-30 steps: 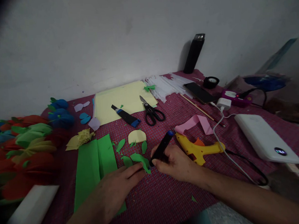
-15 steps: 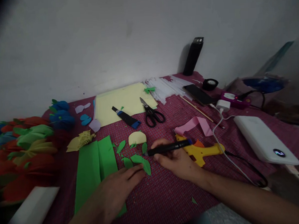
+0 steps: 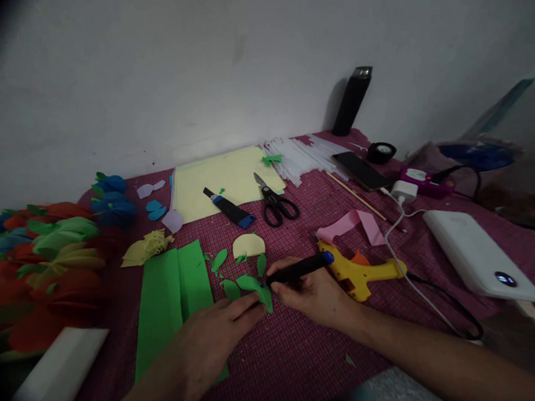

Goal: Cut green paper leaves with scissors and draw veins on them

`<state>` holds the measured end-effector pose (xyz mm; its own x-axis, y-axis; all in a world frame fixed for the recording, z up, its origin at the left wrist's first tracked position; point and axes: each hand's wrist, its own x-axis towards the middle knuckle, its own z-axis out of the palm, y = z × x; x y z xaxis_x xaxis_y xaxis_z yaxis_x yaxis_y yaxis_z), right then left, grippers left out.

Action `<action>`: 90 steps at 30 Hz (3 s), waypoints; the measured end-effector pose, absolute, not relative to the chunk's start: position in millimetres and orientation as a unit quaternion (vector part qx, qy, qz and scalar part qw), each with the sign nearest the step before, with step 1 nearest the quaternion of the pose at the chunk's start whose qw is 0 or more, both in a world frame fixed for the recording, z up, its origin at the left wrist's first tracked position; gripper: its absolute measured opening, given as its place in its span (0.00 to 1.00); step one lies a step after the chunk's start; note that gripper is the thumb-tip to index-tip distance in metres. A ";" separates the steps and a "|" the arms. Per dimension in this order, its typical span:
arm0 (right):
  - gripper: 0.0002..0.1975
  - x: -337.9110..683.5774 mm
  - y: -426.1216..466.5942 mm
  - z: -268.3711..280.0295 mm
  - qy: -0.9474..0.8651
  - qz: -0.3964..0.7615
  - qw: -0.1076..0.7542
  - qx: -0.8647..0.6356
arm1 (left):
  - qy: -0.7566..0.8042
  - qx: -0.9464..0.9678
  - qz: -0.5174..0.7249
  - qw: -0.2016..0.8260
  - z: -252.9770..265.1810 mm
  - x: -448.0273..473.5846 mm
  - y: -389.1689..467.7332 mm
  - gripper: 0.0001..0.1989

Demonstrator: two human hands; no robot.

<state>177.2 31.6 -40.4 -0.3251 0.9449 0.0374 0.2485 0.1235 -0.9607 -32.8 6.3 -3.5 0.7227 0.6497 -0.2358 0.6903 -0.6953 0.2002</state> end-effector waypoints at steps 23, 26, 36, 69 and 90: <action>0.09 176.0 33.6 -40.9 -0.668 0.470 0.366 -0.446 | 0.367 0.914 -0.055 0.162 -3.7 -32.9 5.8 0.26; 0.09 175.9 33.8 -40.3 -0.667 0.471 0.365 -0.446 | 0.372 0.911 -0.057 0.167 -2.9 -32.5 6.1 0.27; 0.09 176.9 33.1 -39.0 -0.659 0.476 0.368 -0.452 | 0.371 0.911 -0.082 0.164 -2.4 -31.5 6.4 0.28; 0.06 185.8 28.7 -39.0 -0.694 0.472 0.324 -0.437 | 0.378 0.904 -0.070 0.188 0.2 -31.2 6.6 0.27; 0.06 176.1 30.8 -38.4 -0.631 0.476 0.386 -0.476 | 0.370 0.908 -0.064 0.188 -1.6 -31.9 6.6 0.26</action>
<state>176.1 30.8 -38.4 -0.2501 0.9676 0.0343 0.2340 0.0948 -0.9676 -31.9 6.6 -1.6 0.7177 0.6481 -0.2548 0.6960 -0.6555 0.2931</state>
